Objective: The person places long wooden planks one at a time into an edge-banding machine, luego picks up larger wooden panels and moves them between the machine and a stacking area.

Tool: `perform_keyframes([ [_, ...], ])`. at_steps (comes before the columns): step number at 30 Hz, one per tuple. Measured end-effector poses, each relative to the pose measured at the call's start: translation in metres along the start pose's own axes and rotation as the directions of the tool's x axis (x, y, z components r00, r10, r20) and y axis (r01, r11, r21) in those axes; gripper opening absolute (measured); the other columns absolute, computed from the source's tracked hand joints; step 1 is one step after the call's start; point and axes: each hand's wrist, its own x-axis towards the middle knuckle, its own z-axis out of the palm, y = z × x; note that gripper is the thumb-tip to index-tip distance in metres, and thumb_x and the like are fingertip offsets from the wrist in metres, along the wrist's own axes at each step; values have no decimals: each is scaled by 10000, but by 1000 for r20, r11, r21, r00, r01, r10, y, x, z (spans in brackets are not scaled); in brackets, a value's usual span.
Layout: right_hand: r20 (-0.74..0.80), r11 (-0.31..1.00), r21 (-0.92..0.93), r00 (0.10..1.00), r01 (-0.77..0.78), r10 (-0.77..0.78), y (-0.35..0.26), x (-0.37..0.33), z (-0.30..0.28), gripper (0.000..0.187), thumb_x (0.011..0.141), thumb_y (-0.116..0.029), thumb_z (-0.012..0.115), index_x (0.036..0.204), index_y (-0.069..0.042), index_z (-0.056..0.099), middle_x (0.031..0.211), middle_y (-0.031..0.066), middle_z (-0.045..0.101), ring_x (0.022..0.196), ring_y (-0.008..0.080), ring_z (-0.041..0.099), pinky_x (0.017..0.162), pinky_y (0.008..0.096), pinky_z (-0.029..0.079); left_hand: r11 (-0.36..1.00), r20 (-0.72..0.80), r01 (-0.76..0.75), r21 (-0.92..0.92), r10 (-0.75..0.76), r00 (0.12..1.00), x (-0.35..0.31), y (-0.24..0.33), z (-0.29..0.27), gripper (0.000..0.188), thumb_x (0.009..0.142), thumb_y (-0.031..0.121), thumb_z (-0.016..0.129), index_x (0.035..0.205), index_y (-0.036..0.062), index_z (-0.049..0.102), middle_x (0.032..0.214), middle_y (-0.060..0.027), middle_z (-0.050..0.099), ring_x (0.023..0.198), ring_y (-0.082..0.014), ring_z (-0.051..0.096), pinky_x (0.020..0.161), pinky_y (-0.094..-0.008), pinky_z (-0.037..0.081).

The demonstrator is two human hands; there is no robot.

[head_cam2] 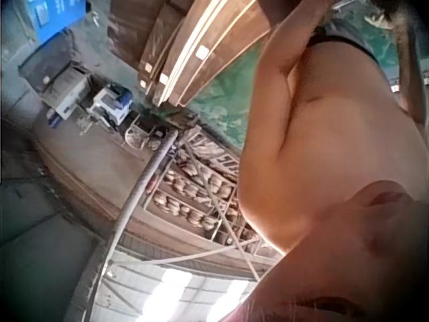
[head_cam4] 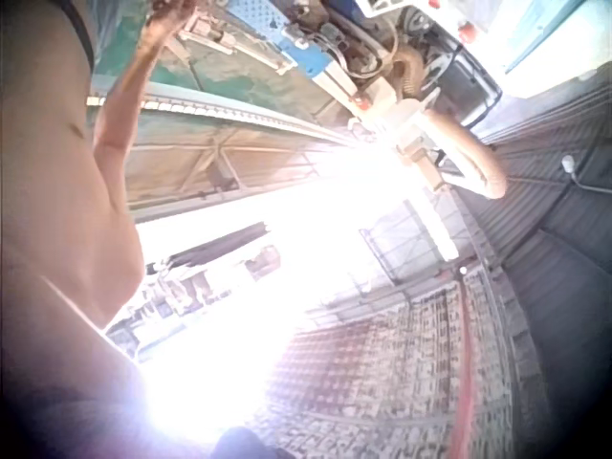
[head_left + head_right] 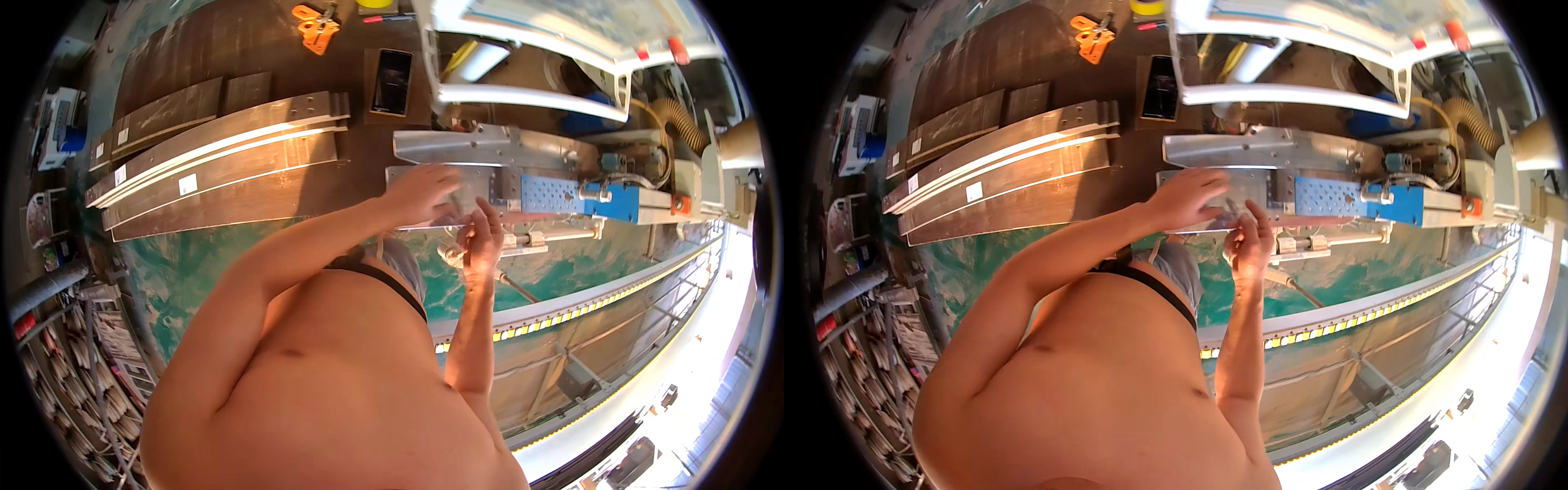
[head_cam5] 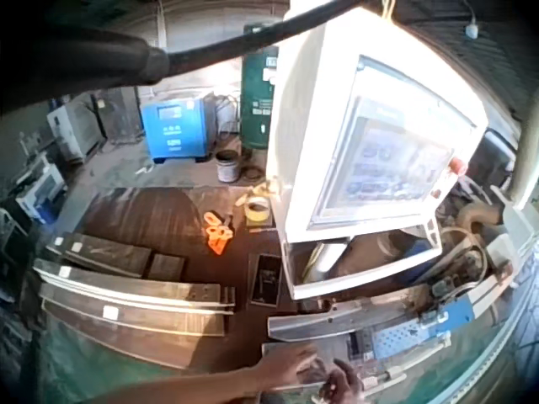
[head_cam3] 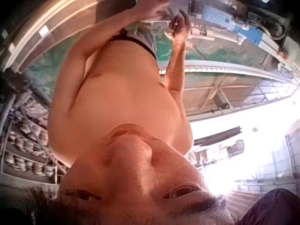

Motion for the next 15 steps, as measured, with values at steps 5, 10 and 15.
perform_keyframes([
  [5, 247, 939, -336, 969, 69, 17, -8, 17, 110, 282, 922, -148, 610, 1154, 13, 609, 709, 58, 644, 475, 73, 527, 401, 204, 338, 843, -126, 391, -369, -462, 878, -137, -47, -60, 212, 855, 202, 676, 1013, 60, 674, 857, -92, 664, 726, -209, 638, 662, -339, 517],
  [10, 585, 665, -666, 790, 338, 185, -3, 53, 252, 327, 905, -167, 662, 1172, 6, 586, 770, 45, 657, 584, 109, 584, 522, 227, 444, 708, -364, 514, -483, -697, 618, -282, -77, -106, 152, 844, 157, 701, 967, 68, 699, 811, -103, 683, 658, -197, 652, 565, -311, 496],
  [15, 924, 320, -378, 377, 869, 68, 66, 74, 422, 718, 842, -212, 721, 1455, -141, 355, 1358, 166, 525, 1241, 279, 522, 1017, 395, 434, 624, -640, 574, -530, -739, 212, -364, -80, -120, 213, 818, 118, 711, 1027, 81, 693, 831, -93, 701, 819, -211, 679, 637, -294, 526],
])
